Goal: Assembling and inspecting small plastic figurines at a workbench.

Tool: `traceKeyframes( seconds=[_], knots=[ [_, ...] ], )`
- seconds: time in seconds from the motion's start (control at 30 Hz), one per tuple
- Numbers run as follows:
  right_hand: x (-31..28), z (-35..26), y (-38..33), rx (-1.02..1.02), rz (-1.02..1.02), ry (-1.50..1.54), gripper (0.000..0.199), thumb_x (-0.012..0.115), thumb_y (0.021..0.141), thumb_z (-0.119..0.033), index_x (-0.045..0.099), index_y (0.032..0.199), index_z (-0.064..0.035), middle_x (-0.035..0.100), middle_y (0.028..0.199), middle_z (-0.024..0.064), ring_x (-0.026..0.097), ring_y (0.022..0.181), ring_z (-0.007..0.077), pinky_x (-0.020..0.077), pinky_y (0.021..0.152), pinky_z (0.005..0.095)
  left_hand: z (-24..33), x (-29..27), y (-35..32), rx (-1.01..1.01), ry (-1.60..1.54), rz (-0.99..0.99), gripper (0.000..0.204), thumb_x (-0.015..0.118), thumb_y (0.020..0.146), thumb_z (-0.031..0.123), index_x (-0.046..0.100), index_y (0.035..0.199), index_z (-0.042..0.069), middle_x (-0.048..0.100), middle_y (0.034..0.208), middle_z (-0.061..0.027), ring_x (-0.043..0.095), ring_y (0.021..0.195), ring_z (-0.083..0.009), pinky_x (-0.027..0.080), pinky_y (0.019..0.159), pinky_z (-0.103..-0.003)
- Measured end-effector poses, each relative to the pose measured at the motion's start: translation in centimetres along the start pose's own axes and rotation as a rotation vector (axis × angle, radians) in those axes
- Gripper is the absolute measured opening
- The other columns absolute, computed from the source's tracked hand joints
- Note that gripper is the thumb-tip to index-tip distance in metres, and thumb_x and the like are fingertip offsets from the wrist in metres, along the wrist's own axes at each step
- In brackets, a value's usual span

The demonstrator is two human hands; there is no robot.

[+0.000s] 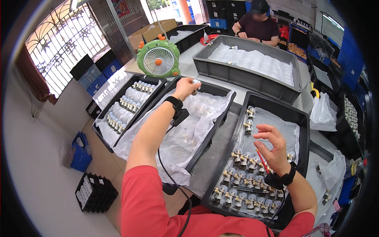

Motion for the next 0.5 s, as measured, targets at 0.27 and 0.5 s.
traceKeyframes(
  seconds=[0.27, 0.5],
  knots=[
    [-2.2, 2.5, 0.8, 0.139, 0.083, -0.043, 0.013, 0.065, 0.077, -0.007, 0.065, 0.09, -0.005, 0.059, 0.107, 0.0095, 0.058, 0.089, 0.0182, 0.0453, 0.076, 0.0275, -4.3, 0.5, 4.9, 0.039, 0.736, 0.348, 0.032, 0.078, 0.062, 0.025, 0.069, 0.089, 0.009, 0.066, 0.09, -0.0137, 0.062, 0.09, -0.0266, 0.048, 0.08, -0.037],
    [-5.1, 4.2, 1.7, 0.132, 0.251, -0.046, 0.013, 0.064, 0.078, -0.009, 0.065, 0.09, -0.0049, 0.061, 0.103, 0.0071, 0.057, 0.085, 0.015, 0.0438, 0.07, 0.0255, -5.3, 1.8, 6.1, 0.018, 0.802, 0.155, 0.043, 0.079, 0.064, 0.027, 0.066, 0.099, 0.006, 0.053, 0.112, -0.0168, 0.055, 0.103, -0.0332, 0.048, 0.085, -0.039]
  ],
)
Point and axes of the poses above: each hand's wrist, its own y-axis towards the middle knuckle, its own x-axis out of the palm, z = x × y, the point moved 8 cm from there along y, towards the middle knuckle
